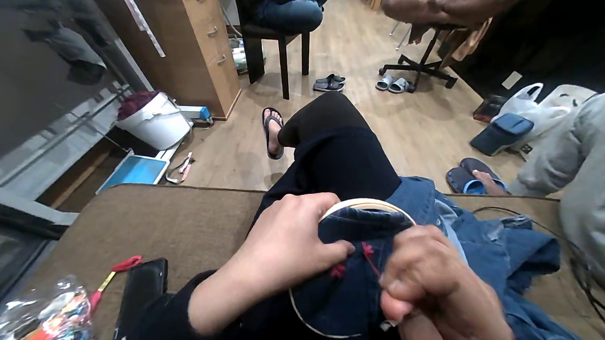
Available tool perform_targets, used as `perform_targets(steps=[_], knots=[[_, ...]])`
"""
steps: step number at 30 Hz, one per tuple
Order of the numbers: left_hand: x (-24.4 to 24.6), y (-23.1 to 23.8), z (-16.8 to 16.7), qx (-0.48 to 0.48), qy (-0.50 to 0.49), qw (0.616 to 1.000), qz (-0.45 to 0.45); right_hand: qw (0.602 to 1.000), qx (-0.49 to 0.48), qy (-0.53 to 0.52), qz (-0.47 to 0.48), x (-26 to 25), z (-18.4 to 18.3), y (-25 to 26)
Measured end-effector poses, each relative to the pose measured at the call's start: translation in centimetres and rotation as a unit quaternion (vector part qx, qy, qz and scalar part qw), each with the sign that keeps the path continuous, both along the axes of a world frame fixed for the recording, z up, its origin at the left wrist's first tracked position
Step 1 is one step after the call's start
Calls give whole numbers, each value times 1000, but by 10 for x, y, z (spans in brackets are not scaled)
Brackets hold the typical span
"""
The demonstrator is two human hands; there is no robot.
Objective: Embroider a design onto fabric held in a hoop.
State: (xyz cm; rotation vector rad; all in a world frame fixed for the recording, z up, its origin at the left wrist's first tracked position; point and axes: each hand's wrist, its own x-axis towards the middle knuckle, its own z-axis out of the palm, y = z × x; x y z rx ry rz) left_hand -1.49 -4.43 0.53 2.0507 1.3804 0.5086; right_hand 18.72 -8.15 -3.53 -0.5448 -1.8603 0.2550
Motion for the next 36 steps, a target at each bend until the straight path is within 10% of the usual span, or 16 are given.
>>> perform_targets(steps=[8,36], knots=[[-9,16,-8,-168,-158,970,-80,917,-327,162,158,27,58,4],[-4,9,-6,52,-92,991,-82,920,-328,-10,214,-50,104,58]])
